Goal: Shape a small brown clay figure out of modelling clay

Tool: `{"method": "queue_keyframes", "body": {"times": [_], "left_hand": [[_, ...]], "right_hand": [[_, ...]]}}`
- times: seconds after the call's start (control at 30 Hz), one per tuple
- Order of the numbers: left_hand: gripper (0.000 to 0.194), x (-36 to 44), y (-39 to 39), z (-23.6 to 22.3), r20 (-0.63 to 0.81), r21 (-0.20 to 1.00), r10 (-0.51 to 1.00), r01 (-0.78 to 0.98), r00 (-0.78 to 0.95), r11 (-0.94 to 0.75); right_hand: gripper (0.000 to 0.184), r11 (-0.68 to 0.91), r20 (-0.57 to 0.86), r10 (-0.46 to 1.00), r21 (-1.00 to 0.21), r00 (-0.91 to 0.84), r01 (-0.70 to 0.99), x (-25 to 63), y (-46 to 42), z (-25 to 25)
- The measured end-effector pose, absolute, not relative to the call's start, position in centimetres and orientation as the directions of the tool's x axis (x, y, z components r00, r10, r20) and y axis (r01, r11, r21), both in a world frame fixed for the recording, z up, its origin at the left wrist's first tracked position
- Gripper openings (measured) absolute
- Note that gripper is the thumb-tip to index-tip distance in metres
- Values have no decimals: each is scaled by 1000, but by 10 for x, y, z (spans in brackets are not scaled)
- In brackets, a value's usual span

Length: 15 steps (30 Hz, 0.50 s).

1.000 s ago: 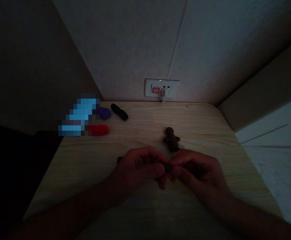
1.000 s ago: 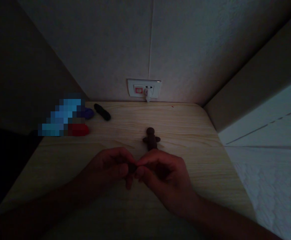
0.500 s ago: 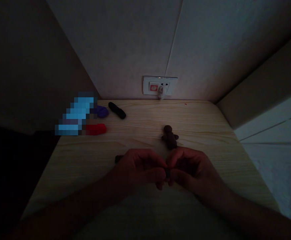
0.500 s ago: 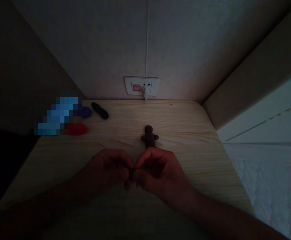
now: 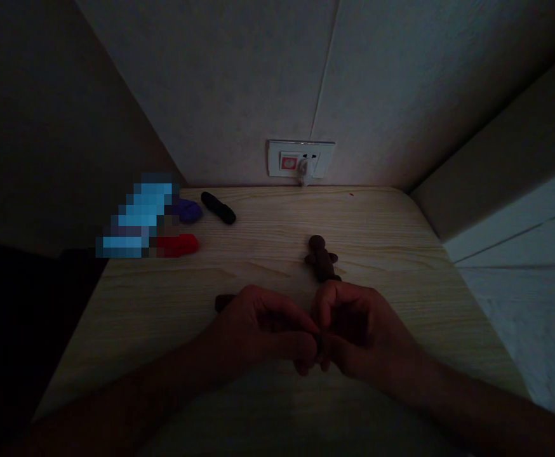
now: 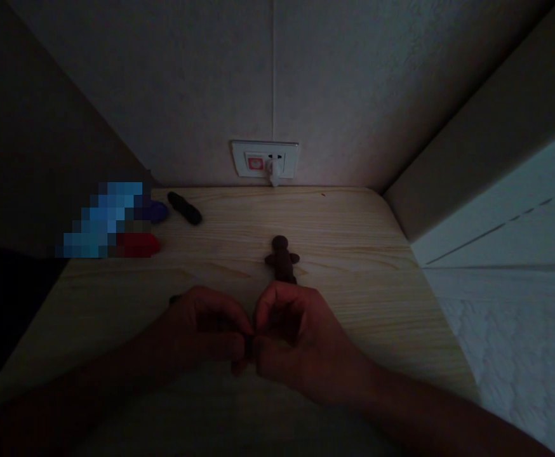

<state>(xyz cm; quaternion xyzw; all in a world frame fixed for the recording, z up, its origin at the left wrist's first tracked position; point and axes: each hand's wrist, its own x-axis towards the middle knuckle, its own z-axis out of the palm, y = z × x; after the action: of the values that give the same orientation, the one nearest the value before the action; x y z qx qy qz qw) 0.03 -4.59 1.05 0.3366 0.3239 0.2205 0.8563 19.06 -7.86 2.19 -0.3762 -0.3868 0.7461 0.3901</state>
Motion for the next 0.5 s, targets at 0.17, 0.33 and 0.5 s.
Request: {"method": "queue_keyframes", "body": {"times": [0.17, 0.33, 0.5], "left_hand": [[12, 0, -48, 9, -385, 715, 589, -173, 710, 677], [21, 3, -48, 6, -373, 725, 634, -213, 678, 655], [21, 5, -49, 3, -333, 747, 686, -264, 647, 611]], "right_hand": [[29, -387, -272, 878, -887, -394, -250, 189, -82, 24], [25, -231, -171, 936, -958, -307, -172, 189, -82, 24], [17, -102, -64, 964, -985, -258, -138, 190, -79, 22]]}}
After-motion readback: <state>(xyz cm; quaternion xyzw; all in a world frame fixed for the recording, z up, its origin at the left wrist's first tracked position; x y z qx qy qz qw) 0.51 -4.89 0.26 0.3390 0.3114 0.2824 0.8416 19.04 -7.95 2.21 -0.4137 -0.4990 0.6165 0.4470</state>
